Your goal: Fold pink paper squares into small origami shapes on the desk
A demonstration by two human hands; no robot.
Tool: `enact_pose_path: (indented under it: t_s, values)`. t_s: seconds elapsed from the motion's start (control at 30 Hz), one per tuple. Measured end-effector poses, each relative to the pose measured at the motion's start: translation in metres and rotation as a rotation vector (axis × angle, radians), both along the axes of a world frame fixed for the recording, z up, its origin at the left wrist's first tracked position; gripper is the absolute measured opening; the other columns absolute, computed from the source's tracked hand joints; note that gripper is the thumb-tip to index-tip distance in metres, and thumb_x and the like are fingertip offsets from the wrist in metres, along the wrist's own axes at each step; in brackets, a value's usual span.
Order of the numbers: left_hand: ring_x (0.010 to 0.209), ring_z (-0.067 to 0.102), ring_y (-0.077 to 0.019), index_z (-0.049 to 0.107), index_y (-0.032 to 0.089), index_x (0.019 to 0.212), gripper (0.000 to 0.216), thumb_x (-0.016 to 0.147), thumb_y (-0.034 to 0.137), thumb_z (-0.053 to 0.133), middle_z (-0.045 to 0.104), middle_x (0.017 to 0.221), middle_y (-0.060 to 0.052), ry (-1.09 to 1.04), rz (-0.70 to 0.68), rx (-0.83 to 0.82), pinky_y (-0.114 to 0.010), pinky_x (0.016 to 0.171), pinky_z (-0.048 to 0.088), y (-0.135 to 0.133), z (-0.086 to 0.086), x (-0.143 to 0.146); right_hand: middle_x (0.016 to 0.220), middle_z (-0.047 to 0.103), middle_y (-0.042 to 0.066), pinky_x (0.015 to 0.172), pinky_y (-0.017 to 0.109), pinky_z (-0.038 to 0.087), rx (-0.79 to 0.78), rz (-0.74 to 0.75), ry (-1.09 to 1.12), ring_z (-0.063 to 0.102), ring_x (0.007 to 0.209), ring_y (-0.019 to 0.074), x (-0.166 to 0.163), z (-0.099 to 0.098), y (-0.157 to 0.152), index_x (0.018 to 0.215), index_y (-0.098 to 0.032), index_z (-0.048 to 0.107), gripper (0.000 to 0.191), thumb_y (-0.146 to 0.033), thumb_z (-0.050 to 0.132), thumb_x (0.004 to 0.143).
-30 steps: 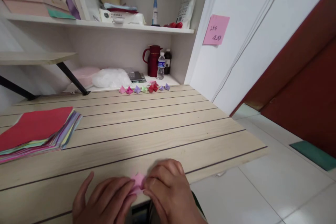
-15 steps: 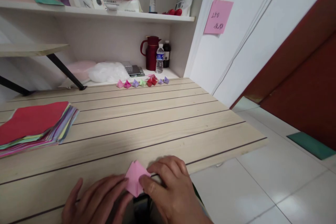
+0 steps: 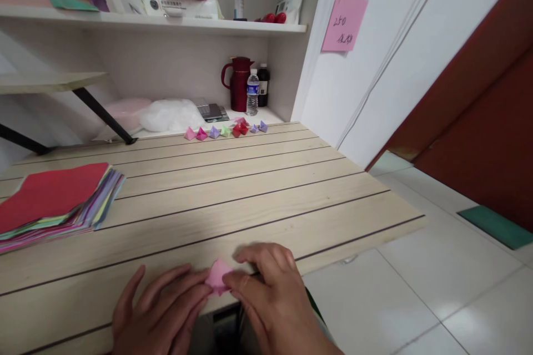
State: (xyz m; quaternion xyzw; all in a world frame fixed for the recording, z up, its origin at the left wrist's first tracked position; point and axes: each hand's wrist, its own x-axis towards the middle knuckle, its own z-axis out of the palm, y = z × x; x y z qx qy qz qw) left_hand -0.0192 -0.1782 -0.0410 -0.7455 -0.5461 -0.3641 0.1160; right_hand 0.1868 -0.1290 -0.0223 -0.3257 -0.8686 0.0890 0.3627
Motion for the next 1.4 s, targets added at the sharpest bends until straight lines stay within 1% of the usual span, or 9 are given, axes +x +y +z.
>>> enact_pose_path:
  t_s: [0.13, 0.3, 0.43, 0.6, 0.77, 1.0, 1.17, 1.33, 1.4]
  values:
    - [0.095, 0.069, -0.0136, 0.068, 0.032, 0.101, 0.026, 0.089, 0.020, 0.048, 0.078, 0.102, 0.010, 0.031, -0.037, 0.005, -0.040, 0.122, 0.006, 0.000, 0.002, -0.001, 0.094, 0.063, 0.006, 0.080, 0.039, 0.041, 0.027, 0.047, 0.020, 0.056, 0.091, 0.0208, 0.000, -0.004, 0.002, 0.114, -0.020, 0.064, 0.026, -0.010, 0.051, 0.094]
    - [0.096, 0.070, -0.0141, 0.068, 0.030, 0.100, 0.028, 0.092, 0.020, 0.043, 0.077, 0.106, 0.007, 0.080, -0.054, 0.029, -0.044, 0.123, 0.006, -0.002, 0.000, 0.002, 0.091, 0.062, 0.004, 0.088, 0.042, 0.039, 0.077, 0.060, -0.064, 0.057, 0.091, 0.0204, 0.001, -0.008, 0.003, 0.133, -0.023, 0.057, 0.038, -0.014, 0.047, 0.097]
    - [0.096, 0.070, -0.0142, 0.068, 0.031, 0.099, 0.028, 0.093, 0.019, 0.043, 0.078, 0.104, 0.007, 0.077, -0.052, 0.019, -0.046, 0.123, 0.006, -0.001, 0.001, 0.000, 0.089, 0.060, 0.000, 0.082, 0.038, 0.037, 0.069, -0.011, -0.088, 0.055, 0.086, 0.0182, -0.001, -0.005, 0.002, 0.120, -0.035, 0.065, 0.032, -0.018, 0.057, 0.095]
    - [0.093, 0.070, -0.0114, 0.066, 0.033, 0.105, 0.023, 0.086, 0.023, 0.060, 0.078, 0.101, 0.010, 0.120, -0.102, -0.014, -0.032, 0.122, 0.004, 0.003, 0.009, -0.007, 0.087, 0.059, 0.001, 0.076, 0.035, 0.037, 0.020, -0.018, -0.042, 0.054, 0.084, 0.0177, -0.006, 0.004, 0.002, 0.106, -0.032, 0.071, 0.026, -0.016, 0.053, 0.095]
    - [0.091, 0.068, -0.0160, 0.067, 0.033, 0.087, 0.012, 0.088, 0.026, 0.057, 0.077, 0.097, 0.008, -0.079, 0.095, -0.027, -0.042, 0.119, 0.013, 0.001, 0.007, 0.005, 0.087, 0.059, 0.002, 0.075, 0.035, 0.037, 0.027, -0.013, -0.009, 0.054, 0.084, 0.0189, -0.008, 0.004, 0.002, 0.109, -0.031, 0.070, 0.030, -0.014, 0.051, 0.094]
    - [0.104, 0.060, -0.0262, 0.065, 0.032, 0.082, 0.012, 0.088, 0.037, 0.056, 0.072, 0.115, -0.002, 0.013, 0.224, -0.042, -0.055, 0.110, 0.023, 0.002, 0.006, 0.013, 0.089, 0.058, 0.004, 0.075, 0.036, 0.035, 0.033, 0.003, 0.008, 0.053, 0.085, 0.0198, -0.008, 0.002, 0.003, 0.110, -0.027, 0.069, 0.031, -0.012, 0.047, 0.094]
    - [0.105, 0.059, -0.0271, 0.064, 0.032, 0.082, 0.014, 0.090, 0.037, 0.054, 0.071, 0.117, -0.002, 0.029, 0.242, -0.073, -0.055, 0.105, 0.028, 0.004, 0.007, 0.014, 0.088, 0.058, 0.004, 0.071, 0.034, 0.035, 0.052, 0.004, 0.010, 0.053, 0.082, 0.0188, -0.009, 0.007, 0.003, 0.105, -0.024, 0.067, 0.027, -0.013, 0.044, 0.096]
    - [0.105, 0.059, -0.0276, 0.064, 0.032, 0.085, 0.012, 0.089, 0.036, 0.054, 0.072, 0.117, -0.002, 0.030, 0.237, -0.047, -0.055, 0.105, 0.028, 0.005, 0.004, 0.012, 0.089, 0.060, 0.002, 0.074, 0.035, 0.038, -0.095, -0.026, -0.014, 0.053, 0.083, 0.0190, -0.008, 0.010, 0.001, 0.097, -0.023, 0.063, 0.010, -0.023, 0.053, 0.097]
    - [0.105, 0.060, -0.0271, 0.064, 0.032, 0.085, 0.011, 0.089, 0.035, 0.055, 0.072, 0.116, -0.001, 0.035, 0.234, -0.036, -0.054, 0.106, 0.028, 0.005, 0.003, 0.012, 0.087, 0.060, 0.003, 0.074, 0.036, 0.038, -0.089, -0.053, -0.031, 0.052, 0.081, 0.0198, -0.009, 0.007, 0.000, 0.092, -0.021, 0.060, 0.011, -0.026, 0.052, 0.098]
